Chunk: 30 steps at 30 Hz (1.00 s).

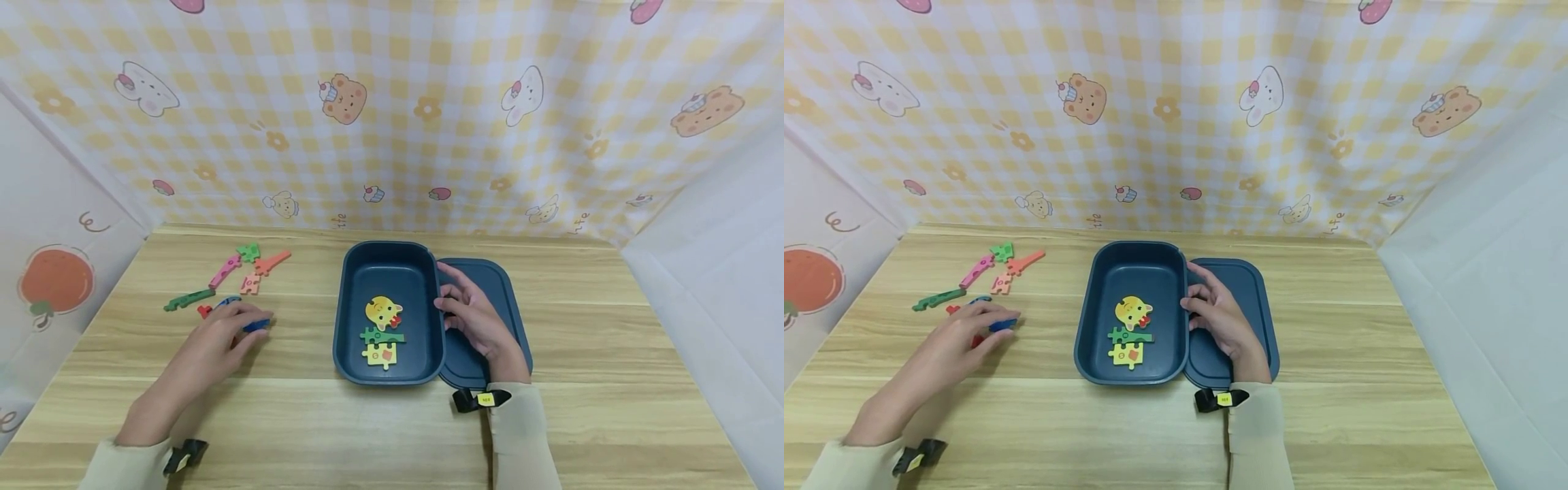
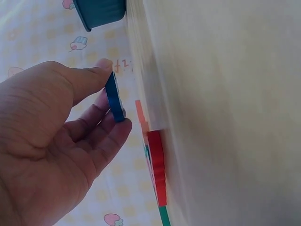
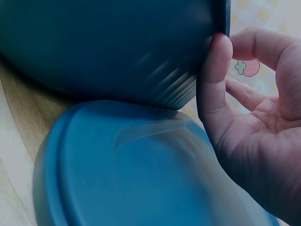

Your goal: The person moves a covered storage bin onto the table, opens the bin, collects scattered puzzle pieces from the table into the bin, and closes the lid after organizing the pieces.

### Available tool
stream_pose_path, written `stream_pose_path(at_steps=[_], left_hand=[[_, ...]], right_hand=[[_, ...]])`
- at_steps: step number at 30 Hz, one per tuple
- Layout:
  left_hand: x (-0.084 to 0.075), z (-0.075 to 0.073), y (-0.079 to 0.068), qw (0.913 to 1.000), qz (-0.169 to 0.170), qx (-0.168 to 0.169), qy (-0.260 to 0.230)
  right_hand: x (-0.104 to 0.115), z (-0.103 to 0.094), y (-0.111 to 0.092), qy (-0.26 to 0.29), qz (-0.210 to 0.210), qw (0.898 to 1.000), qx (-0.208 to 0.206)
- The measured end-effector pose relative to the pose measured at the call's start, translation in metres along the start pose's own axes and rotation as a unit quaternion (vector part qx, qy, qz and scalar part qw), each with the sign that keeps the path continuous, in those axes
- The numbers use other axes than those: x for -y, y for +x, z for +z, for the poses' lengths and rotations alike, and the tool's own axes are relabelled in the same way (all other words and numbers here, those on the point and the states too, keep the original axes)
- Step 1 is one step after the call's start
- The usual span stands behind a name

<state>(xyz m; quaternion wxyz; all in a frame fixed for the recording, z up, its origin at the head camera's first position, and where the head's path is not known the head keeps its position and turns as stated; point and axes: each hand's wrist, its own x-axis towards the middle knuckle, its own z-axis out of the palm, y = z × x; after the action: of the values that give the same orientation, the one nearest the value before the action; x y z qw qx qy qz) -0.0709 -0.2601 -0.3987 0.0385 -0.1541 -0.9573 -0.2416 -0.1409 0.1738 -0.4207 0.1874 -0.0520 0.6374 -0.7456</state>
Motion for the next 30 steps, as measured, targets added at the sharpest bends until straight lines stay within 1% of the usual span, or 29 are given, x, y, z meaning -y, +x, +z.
stream_pose_path(at_steps=[4,8,12,17,21,25,30], left_hand=[[-0.002,0.000,0.001,1.0000,0.003,-0.004,0.003],[-0.004,0.000,0.004,1.0000,0.003,-0.004,-0.005],[-0.007,0.002,0.007,0.9999,0.011,-0.007,-0.008],[-0.013,0.002,0.012,0.9999,0.006,-0.002,-0.014],[-0.018,0.003,0.016,0.9998,0.014,-0.013,-0.010],[-0.026,0.003,0.023,0.9992,0.027,-0.026,-0.011],[-0.039,0.000,0.038,0.9991,0.018,-0.017,-0.035]], right_hand=[[0.000,0.000,0.000,-0.003,0.001,1.000,-0.002],[0.000,0.001,0.000,-0.006,0.002,1.000,-0.004],[-0.001,0.000,-0.001,-0.004,0.000,1.000,-0.001],[-0.001,0.000,0.000,-0.002,-0.003,1.000,0.002],[-0.001,0.000,0.000,-0.003,-0.003,1.000,0.002],[-0.002,0.000,0.000,-0.004,-0.001,1.000,0.002],[-0.002,0.000,0.000,-0.002,-0.002,1.000,0.001]])
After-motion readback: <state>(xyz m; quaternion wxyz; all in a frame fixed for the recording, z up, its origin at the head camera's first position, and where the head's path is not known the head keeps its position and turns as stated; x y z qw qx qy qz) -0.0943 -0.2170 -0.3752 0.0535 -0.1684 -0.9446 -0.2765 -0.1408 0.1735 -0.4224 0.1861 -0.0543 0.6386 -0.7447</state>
